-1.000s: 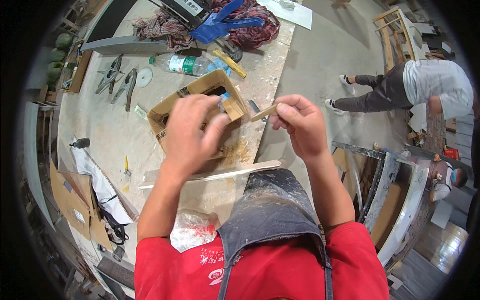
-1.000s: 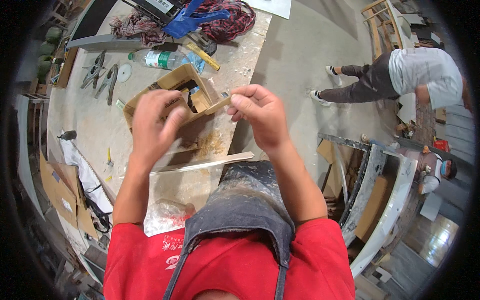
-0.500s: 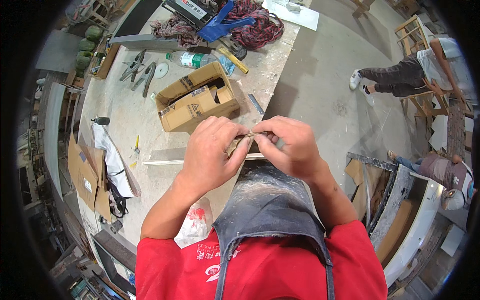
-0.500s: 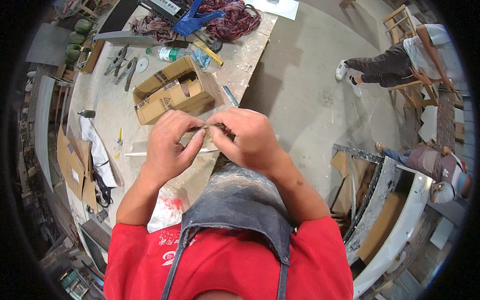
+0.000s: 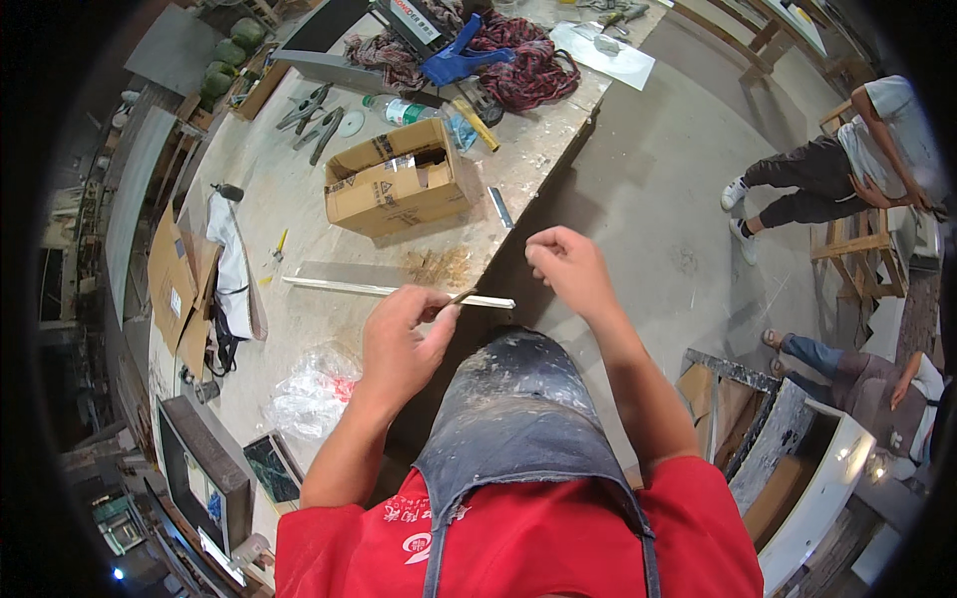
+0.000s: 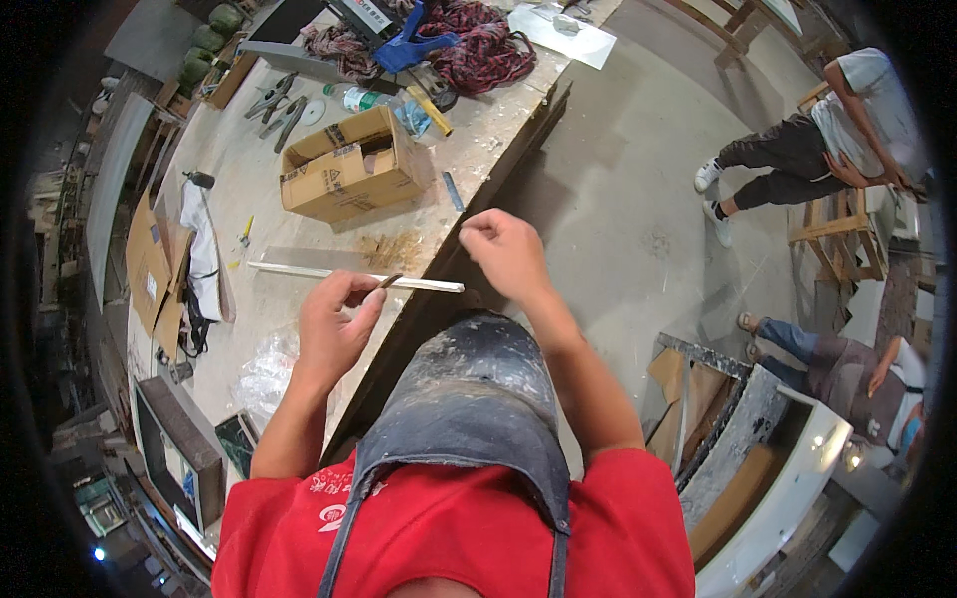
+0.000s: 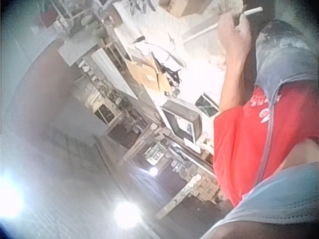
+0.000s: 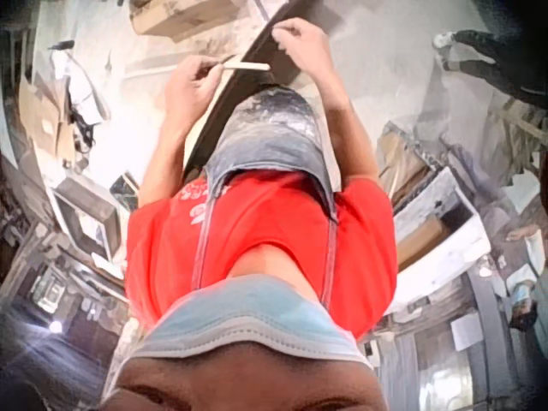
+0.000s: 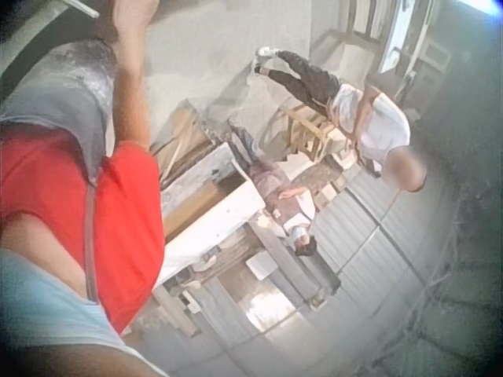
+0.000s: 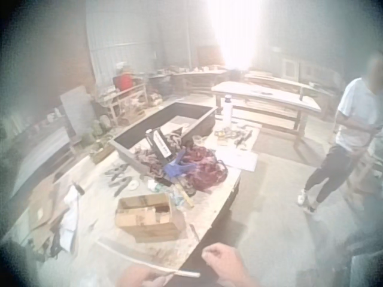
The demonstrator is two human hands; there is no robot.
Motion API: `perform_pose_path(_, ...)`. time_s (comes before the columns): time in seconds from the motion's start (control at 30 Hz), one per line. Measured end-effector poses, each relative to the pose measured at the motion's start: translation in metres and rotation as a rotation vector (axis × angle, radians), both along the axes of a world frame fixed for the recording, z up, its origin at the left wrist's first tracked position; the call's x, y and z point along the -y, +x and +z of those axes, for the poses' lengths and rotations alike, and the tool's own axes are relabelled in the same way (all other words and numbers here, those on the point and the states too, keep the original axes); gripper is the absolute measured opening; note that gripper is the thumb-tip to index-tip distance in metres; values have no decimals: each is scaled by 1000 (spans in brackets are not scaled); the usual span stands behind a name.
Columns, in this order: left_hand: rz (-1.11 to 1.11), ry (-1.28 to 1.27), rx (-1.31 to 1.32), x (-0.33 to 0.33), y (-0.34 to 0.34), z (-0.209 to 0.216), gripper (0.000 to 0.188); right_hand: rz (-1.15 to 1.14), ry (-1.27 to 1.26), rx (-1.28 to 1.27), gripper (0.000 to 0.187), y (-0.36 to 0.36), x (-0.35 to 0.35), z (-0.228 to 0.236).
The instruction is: The person scoops a white compound from a board and spreads it onto the edges of a white sink using a putty knife. The person then picks up a long white trim piece, scrapes it with the putty knife, and uses a file to smooth its edges.
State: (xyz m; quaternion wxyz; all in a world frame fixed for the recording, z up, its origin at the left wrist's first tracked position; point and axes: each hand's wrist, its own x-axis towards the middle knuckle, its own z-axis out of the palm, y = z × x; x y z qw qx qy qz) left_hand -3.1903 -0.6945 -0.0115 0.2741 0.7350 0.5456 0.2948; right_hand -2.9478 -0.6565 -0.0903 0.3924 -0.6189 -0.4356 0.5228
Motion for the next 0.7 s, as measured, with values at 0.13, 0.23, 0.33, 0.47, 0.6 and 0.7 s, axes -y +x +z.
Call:
perform_pose_path(0.13, 147, -59, 26, 16, -14, 1, 11, 24, -1, 410, 35, -11, -53, -88)
perform_pose_path(0.23, 186, -50, 45, 16, -30, -3, 11, -11, -50, 627, 41, -34, -83, -117)
perform_pose_path(0.33, 200, -28, 60, 12, -49, -5, 12, -41, -107, 718, 44, -54, -97, -141)
perform_pose_path(0.47, 221, -22, 120, -4, -64, -13, 11, -51, -20, 805, 38, -41, -96, -153)
perform_pose_path(0.6, 175, -7, 160, -23, -72, -23, 11, 18, -28, 808, 27, -19, -87, -147)
perform_pose_path(0.7, 170, 49, 143, -34, -80, -31, 12, -57, 25, 517, 20, -45, -64, -83)
